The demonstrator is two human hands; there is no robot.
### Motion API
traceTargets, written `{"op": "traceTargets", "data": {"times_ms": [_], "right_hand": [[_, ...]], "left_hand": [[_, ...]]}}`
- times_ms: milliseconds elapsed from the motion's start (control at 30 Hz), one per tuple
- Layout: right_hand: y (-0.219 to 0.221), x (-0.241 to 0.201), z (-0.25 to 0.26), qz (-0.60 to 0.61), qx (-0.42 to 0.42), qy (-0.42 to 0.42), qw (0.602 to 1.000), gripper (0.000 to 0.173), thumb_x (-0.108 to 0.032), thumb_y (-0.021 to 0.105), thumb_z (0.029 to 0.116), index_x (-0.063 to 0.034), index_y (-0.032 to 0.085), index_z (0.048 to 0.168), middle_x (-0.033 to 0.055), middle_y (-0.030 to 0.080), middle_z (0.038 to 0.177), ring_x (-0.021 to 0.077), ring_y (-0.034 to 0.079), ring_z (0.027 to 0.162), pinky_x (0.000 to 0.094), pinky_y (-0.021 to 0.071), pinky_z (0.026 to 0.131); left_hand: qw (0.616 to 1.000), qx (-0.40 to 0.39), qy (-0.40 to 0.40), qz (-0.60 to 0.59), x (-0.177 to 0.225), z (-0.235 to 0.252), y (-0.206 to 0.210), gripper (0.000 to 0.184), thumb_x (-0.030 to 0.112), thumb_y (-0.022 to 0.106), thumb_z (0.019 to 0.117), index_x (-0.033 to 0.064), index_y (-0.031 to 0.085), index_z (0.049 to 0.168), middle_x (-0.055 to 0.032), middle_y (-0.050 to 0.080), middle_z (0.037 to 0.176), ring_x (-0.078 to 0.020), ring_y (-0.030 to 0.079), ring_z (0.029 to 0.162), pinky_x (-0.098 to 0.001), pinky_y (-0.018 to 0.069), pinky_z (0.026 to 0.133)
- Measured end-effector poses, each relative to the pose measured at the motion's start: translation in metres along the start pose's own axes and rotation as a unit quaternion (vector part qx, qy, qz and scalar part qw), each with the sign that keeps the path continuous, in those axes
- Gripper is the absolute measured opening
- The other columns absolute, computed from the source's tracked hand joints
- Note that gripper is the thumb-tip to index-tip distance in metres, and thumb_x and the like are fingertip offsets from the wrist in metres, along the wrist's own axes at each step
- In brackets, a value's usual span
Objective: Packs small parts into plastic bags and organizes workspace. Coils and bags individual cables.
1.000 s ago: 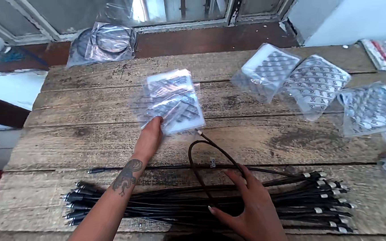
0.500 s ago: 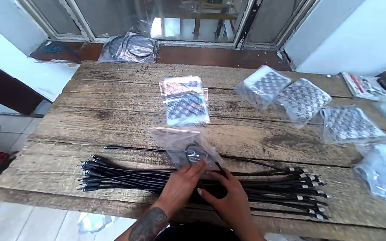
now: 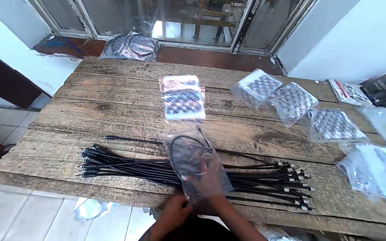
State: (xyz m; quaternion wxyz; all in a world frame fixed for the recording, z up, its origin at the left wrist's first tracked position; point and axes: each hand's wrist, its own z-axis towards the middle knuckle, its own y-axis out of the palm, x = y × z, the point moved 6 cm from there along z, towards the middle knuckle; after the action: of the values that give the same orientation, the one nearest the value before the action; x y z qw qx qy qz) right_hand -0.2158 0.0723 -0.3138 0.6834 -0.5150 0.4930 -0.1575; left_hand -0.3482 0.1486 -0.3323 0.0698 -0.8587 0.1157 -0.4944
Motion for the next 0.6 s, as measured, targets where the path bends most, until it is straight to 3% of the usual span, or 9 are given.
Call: {"op": "traceTargets", "data": {"times_ms": [67,133,167,233,333,400,500,567,600], "right_hand": [[0.001,0.002,-0.021,0.038,-0.048,-0.095,0.994,0.082,-0.058,0.072,0.0861,-0.0025,0.056,0.145,0.0332,0.033,0.159,0.0478,0.030,0.150,0.0565,0.0265,0.123],[0.001,0.008,-0.046,0.027,-0.037,-0.212,0.976,0.047,-0.033,0.069,0.0941,-0.0043,0.067,0.131,0.0285,0.055,0.144,0.0453,0.047,0.140,0.0555,0.0390,0.117],[0.002,0.012,-0.053,-0.001,-0.032,-0.251,0.967,0.034,-0.019,0.069,0.0932,-0.0063,0.071,0.124,0.0269,0.062,0.136,0.0451,0.055,0.133,0.0554,0.0451,0.112],[0.004,0.014,-0.057,-0.064,0.001,-0.308,0.949,0.028,-0.003,0.068,0.0896,-0.0088,0.074,0.116,0.0228,0.070,0.120,0.0417,0.065,0.119,0.0546,0.0520,0.104],[0.007,0.002,-0.049,-0.112,0.061,-0.341,0.931,0.017,-0.009,0.069,0.0890,-0.0098,0.075,0.106,0.0137,0.073,0.100,0.0332,0.072,0.098,0.0508,0.0569,0.093],[0.010,-0.005,-0.047,-0.091,0.056,-0.331,0.938,0.021,-0.020,0.071,0.0908,-0.0094,0.074,0.108,0.0132,0.073,0.103,0.0327,0.071,0.101,0.0491,0.0571,0.093],[-0.009,-0.016,-0.065,-0.012,0.007,-0.374,0.927,0.031,-0.038,0.067,0.0973,-0.0143,0.072,0.116,0.0093,0.073,0.112,0.0275,0.069,0.107,0.0451,0.0561,0.097],[-0.048,-0.012,-0.071,0.013,0.097,-0.362,0.927,0.027,-0.037,0.058,0.1035,-0.0161,0.071,0.093,0.0022,0.072,0.084,0.0168,0.070,0.076,0.0334,0.0583,0.067],[-0.068,-0.002,-0.064,0.015,0.157,-0.307,0.939,0.032,-0.031,0.056,0.1020,-0.0131,0.067,0.077,0.0020,0.066,0.066,0.0156,0.064,0.057,0.0329,0.0520,0.050]], "left_hand": [[0.997,0.060,-0.018,-0.040,-0.025,-0.004,-0.010,0.033,0.025,0.054,0.1032,-0.0033,0.072,0.101,-0.0144,0.071,0.089,-0.0226,0.069,0.085,-0.0462,0.0558,0.085],[0.994,0.084,-0.032,-0.066,-0.041,-0.009,-0.011,0.031,0.026,0.055,0.1020,-0.0002,0.072,0.096,-0.0078,0.071,0.083,-0.0161,0.068,0.078,-0.0402,0.0565,0.080],[0.994,0.083,-0.036,-0.069,-0.043,-0.011,-0.010,0.031,0.026,0.055,0.1019,0.0005,0.072,0.095,-0.0065,0.071,0.082,-0.0148,0.068,0.077,-0.0389,0.0564,0.079],[0.995,0.068,-0.028,-0.061,-0.040,-0.013,-0.007,0.032,0.027,0.056,0.1022,0.0001,0.072,0.095,-0.0066,0.070,0.082,-0.0136,0.066,0.076,-0.0373,0.0552,0.078],[0.998,0.049,0.014,-0.039,-0.027,-0.019,-0.004,0.033,0.026,0.057,0.1028,-0.0026,0.071,0.094,-0.0085,0.067,0.081,-0.0124,0.062,0.076,-0.0345,0.0521,0.077],[0.998,0.027,0.040,-0.045,-0.028,-0.026,-0.014,0.031,0.029,0.060,0.1017,0.0011,0.073,0.094,-0.0052,0.069,0.082,-0.0088,0.064,0.076,-0.0323,0.0540,0.077],[0.979,-0.056,0.038,-0.190,-0.045,-0.036,-0.025,0.036,0.031,0.064,0.1002,0.0023,0.067,0.122,-0.0029,0.072,0.108,-0.0090,0.068,0.100,-0.0330,0.0560,0.094],[0.938,0.018,-0.005,-0.345,-0.052,-0.025,-0.027,0.039,0.030,0.056,0.1037,-0.0009,0.058,0.127,-0.0060,0.073,0.109,-0.0159,0.071,0.100,-0.0381,0.0585,0.094],[0.911,0.079,-0.034,-0.403,-0.050,-0.017,-0.025,0.037,0.028,0.055,0.1050,-0.0025,0.057,0.127,-0.0091,0.073,0.107,-0.0188,0.072,0.099,-0.0399,0.0598,0.093]]}}
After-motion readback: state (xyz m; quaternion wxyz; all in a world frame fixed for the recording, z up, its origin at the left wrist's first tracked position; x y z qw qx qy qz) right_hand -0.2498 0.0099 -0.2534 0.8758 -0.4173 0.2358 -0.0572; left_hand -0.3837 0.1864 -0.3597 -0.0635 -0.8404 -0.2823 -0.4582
